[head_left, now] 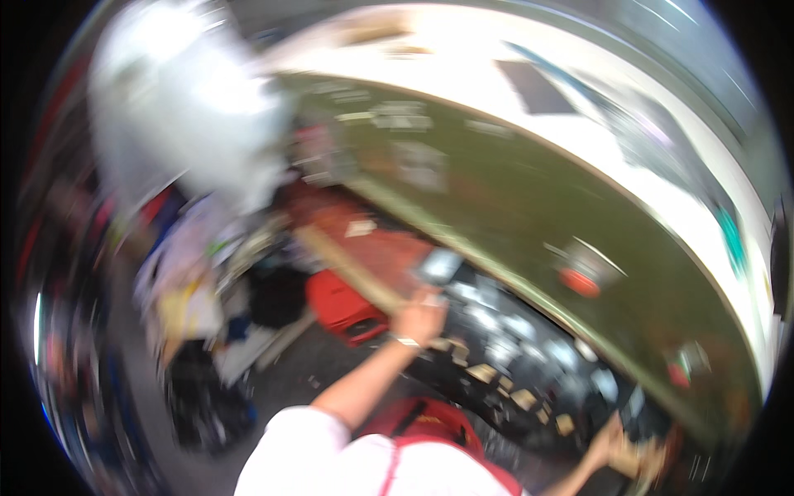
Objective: The person operates a die-cutting machine to cut shapes from black material. They place a template on the material, press a button to activate the machine, and then remove the cut pieces, repeating the process.
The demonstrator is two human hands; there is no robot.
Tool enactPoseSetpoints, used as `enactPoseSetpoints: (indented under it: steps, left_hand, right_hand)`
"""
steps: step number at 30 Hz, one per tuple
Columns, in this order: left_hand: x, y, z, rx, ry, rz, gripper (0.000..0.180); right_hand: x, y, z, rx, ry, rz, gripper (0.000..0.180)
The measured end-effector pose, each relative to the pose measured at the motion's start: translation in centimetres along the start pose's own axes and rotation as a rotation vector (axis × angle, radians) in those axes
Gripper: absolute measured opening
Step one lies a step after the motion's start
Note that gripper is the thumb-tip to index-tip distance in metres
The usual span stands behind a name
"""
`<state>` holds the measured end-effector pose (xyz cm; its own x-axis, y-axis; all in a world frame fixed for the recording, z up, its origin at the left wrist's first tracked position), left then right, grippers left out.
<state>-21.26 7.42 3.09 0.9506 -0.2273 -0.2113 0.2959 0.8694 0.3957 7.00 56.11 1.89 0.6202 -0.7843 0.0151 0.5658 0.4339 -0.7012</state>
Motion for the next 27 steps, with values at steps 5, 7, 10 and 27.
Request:
enactPoseSetpoints:
  steps: [5, 7, 10, 27]
  left_hand:
    - [0.7, -1.6, -1.2, 0.331, -0.026, 0.131, 0.028]
    - [1.7, -2.2, -1.4, 0.367, -0.054, 0.126, 0.026]
    - [4.5, -2.9, -1.0, 0.398, -0.095, 0.137, 0.025]
    - [9.1, 3.6, 2.0, 0.256, -0.272, -0.241, 0.055]
  right_hand:
    - [0.4, 2.8, 1.1, 0.275, 0.245, 0.284, 0.047]
    - [1.0, 3.0, 0.6, 0.407, 0.217, 0.290, 0.043]
    - [3.3, 1.1, 1.0, 0.300, 0.184, 0.346, 0.044]
    - [13.3, -16.7, -7.8, 0.125, -0.310, 0.774, 0.085]
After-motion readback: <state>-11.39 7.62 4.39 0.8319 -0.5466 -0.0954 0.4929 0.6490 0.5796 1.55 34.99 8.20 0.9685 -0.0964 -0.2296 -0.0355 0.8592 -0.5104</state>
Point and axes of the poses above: each hand's wrist, its own x-axis away from the middle knuckle, its own z-axis out of the back of the hand, y = z × x, the point moved 8 cm from there along -x, towards the middle knuckle, and after that the axes turned 15 degrees about -y, right-handed, at the moved point
